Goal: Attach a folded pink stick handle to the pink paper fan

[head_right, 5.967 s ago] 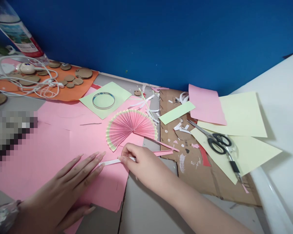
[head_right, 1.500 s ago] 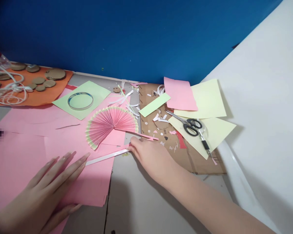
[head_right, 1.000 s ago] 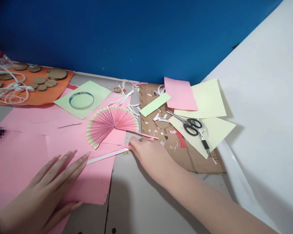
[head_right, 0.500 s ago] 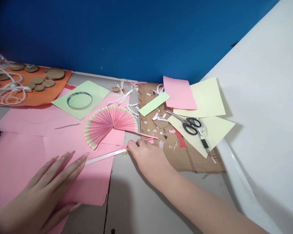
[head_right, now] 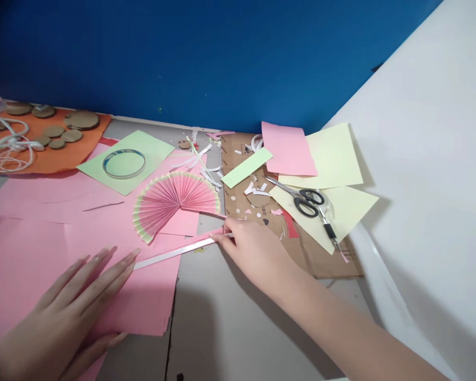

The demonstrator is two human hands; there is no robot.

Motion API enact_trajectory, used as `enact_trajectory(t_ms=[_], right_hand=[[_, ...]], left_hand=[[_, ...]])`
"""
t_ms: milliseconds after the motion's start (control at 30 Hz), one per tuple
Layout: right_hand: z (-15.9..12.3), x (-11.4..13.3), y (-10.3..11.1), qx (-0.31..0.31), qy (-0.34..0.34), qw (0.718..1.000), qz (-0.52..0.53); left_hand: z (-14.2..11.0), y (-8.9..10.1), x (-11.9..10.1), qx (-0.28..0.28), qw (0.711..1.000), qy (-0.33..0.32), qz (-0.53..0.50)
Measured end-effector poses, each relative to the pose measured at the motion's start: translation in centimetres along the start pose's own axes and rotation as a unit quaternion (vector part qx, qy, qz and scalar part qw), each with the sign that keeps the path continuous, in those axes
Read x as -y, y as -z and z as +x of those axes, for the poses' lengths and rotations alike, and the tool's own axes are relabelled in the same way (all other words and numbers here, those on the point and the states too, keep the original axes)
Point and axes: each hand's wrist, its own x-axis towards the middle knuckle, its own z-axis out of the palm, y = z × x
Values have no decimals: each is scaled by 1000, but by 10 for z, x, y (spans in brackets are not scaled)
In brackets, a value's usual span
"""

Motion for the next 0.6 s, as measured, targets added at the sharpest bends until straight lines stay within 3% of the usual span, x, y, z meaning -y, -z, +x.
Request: enact_trajectory(t_ms=[267,600], right_hand=[[-4,-6,-3,-16,-4,1000,4],[-4,-5,-3,-10,32,999,-24]], left_hand=[[-4,-8,4,-5,1000,-9,1],[1,2,2,13,1000,-8,-5]])
